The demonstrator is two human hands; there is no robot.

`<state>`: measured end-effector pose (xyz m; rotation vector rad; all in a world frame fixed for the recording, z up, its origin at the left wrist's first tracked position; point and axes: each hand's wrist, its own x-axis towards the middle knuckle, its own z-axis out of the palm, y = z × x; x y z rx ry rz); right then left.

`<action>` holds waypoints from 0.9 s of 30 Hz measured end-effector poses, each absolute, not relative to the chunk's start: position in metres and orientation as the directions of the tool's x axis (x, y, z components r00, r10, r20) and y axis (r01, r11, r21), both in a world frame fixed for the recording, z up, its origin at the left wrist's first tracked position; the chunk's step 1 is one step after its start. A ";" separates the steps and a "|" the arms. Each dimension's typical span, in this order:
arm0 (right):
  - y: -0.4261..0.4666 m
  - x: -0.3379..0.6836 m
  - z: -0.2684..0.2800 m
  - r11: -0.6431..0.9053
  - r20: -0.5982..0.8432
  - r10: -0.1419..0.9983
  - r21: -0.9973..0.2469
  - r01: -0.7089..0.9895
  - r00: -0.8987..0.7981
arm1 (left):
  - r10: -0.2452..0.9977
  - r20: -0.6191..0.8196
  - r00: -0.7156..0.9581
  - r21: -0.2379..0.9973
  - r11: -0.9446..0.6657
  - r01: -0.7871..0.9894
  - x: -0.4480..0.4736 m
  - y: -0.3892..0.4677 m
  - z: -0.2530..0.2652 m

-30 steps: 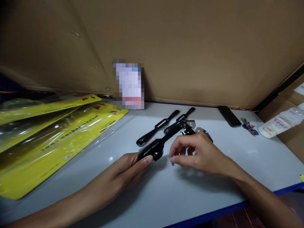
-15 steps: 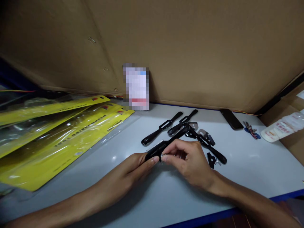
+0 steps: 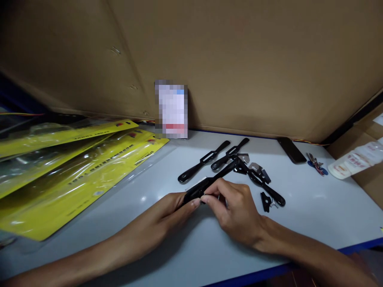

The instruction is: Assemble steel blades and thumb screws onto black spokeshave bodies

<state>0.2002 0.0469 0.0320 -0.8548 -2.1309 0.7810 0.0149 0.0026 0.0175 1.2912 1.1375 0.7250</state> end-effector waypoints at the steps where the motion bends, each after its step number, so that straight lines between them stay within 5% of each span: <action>1: 0.048 0.200 0.031 0.577 0.360 0.771 -0.744 0.336 -0.526 | 0.908 -0.243 0.342 0.968 0.205 0.145 0.014 0.002 0.018; 7: 0.053 0.202 0.027 0.545 0.310 0.777 -0.767 0.339 -0.548 | 0.758 -0.385 0.526 0.875 0.481 -0.053 0.004 0.002 0.026; 13: 0.062 0.211 0.031 0.671 0.355 0.627 -0.699 0.249 -0.694 | 0.588 -0.461 0.665 0.640 0.739 -0.209 0.006 0.000 0.022; 17: 0.067 0.217 0.037 0.719 0.353 0.547 -0.662 0.210 -0.759 | 0.565 -0.462 0.683 0.594 0.770 -0.235 0.010 -0.003 0.019; 27: 0.070 0.221 0.038 0.735 0.344 0.548 -0.633 0.243 -0.762 | 0.628 -0.449 0.636 0.617 0.732 -0.288 0.012 -0.008 0.017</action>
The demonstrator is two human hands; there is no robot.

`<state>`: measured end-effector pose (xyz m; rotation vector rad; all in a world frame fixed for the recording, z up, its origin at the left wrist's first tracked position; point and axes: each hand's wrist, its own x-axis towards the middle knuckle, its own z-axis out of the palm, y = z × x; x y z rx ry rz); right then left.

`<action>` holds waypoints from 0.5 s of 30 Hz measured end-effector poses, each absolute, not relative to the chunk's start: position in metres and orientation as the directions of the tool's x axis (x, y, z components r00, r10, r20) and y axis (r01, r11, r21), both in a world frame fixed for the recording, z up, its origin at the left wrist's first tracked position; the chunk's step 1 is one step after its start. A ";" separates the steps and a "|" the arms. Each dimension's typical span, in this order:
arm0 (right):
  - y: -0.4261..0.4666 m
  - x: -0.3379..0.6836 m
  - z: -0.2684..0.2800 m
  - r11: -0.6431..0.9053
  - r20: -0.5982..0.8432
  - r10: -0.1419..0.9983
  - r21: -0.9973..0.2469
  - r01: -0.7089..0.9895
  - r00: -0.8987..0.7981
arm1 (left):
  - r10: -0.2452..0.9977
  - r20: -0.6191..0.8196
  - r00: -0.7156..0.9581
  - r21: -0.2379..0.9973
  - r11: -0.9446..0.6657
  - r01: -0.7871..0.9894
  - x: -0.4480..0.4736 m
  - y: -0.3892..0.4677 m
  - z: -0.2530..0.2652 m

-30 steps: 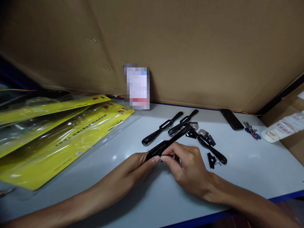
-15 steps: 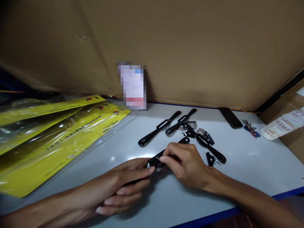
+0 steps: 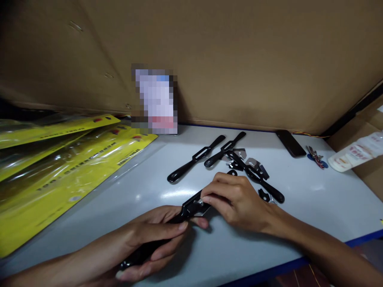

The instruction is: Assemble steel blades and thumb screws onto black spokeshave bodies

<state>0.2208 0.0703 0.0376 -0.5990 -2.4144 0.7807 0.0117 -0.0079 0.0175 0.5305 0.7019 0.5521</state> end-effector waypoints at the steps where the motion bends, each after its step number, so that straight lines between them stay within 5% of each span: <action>1: 0.071 0.221 0.038 0.740 0.353 0.546 -0.628 0.239 -0.760 | 0.632 -0.448 0.632 0.609 0.734 -0.302 0.011 -0.007 0.019; 6: 0.071 0.222 0.042 0.781 0.396 0.511 -0.585 0.219 -0.763 | 0.539 -0.485 0.689 0.515 0.813 -0.273 0.007 -0.005 0.025; 15: 0.068 0.225 0.047 0.831 0.390 0.452 -0.512 0.219 -0.802 | 0.435 -0.540 0.721 0.527 0.842 -0.114 0.003 -0.002 0.022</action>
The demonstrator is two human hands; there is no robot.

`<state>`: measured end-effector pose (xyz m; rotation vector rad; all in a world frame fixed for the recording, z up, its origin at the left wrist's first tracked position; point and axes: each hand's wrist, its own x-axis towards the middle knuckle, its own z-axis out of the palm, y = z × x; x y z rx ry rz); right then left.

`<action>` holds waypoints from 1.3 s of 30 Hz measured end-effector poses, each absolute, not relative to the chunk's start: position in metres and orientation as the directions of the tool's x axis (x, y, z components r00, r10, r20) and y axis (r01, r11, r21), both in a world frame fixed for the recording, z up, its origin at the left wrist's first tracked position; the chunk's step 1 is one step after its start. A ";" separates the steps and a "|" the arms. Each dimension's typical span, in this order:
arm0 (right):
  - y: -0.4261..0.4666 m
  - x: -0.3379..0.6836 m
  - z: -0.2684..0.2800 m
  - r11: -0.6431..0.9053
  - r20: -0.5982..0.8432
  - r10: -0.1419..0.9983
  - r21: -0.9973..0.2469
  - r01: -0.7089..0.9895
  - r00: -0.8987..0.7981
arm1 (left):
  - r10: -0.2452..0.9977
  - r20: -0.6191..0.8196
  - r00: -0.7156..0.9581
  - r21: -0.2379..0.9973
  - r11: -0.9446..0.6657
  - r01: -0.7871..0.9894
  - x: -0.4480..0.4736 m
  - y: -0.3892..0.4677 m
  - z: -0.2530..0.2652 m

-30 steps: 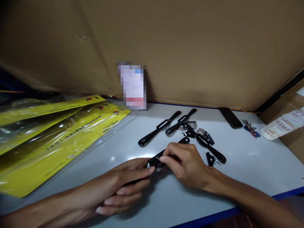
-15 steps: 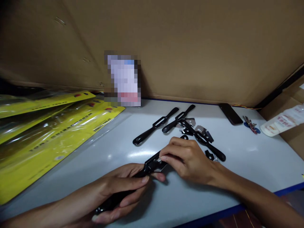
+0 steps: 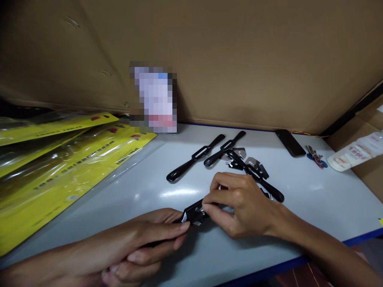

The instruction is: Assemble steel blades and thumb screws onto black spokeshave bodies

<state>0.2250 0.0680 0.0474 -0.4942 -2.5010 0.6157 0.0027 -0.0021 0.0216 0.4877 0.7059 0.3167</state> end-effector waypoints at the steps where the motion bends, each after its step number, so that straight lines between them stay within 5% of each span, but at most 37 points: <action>1: 0.068 0.225 0.047 0.831 0.381 0.445 -0.512 0.216 -0.810 | 0.430 -0.529 0.732 0.527 0.842 -0.114 0.003 -0.001 0.022; 18: 0.057 0.217 0.045 0.693 0.191 0.539 -0.654 0.303 -0.820 | 0.379 -0.464 0.801 0.462 0.875 -0.146 0.002 0.002 0.018; 23: 0.049 0.209 0.043 0.385 0.017 0.735 -0.833 0.396 -0.678 | 0.363 -0.455 0.813 0.483 0.868 -0.118 0.003 0.002 0.020; 28: 0.065 0.216 0.053 0.094 -0.209 0.631 -0.935 0.341 -0.747 | 0.361 -0.423 0.831 0.472 0.871 -0.137 0.002 0.003 0.017; 35: 0.075 0.224 0.059 0.470 -0.011 0.554 -0.822 0.323 -0.833 | 0.335 -0.428 0.839 0.444 0.887 -0.127 -0.003 0.005 0.016; 39: 0.075 0.223 0.056 0.557 0.070 0.488 -0.793 0.248 -0.870 | 0.330 -0.421 0.845 0.439 0.889 -0.129 -0.003 0.005 0.015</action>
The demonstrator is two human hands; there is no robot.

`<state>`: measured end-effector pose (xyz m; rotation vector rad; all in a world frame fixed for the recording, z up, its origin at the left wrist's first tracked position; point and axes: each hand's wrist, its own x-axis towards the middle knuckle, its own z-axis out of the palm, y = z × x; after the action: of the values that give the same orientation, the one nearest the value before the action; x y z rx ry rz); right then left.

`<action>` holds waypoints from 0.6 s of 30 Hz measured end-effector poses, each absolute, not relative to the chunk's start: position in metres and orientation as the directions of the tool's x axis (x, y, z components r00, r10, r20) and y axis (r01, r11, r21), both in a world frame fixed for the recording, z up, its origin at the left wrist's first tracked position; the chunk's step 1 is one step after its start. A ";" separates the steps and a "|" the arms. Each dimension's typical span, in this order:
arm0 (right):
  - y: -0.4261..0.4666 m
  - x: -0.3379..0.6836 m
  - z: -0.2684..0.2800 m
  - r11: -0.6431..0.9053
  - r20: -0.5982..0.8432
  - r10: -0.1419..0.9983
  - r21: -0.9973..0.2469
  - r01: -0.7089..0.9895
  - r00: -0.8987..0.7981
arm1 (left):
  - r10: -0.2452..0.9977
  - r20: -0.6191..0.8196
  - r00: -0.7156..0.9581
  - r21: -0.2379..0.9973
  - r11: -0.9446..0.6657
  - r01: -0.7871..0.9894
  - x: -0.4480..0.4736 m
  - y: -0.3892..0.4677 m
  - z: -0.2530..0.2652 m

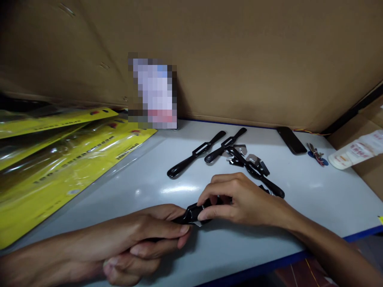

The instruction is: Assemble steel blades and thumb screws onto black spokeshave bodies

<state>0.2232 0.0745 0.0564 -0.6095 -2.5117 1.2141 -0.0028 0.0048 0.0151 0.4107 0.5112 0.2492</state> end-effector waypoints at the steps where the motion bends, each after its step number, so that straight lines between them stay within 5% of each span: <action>1: 0.075 0.223 0.055 0.560 0.082 0.490 -0.793 0.241 -0.868 | 0.329 -0.421 0.845 0.437 0.890 -0.129 -0.002 0.005 0.015; 10: 0.055 0.211 0.030 0.744 0.260 0.551 -0.583 0.326 -0.793 | 0.324 -0.416 0.850 0.445 0.887 -0.120 -0.001 0.005 0.017; 18: 0.072 0.223 0.056 0.445 0.043 0.628 -0.839 0.313 -0.777 | 0.337 -0.408 0.849 0.443 0.886 -0.139 -0.003 0.005 0.014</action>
<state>0.2226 0.0721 0.0560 -0.8008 -2.3533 1.2570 -0.0032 0.0051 0.0144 0.4137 0.4986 0.2588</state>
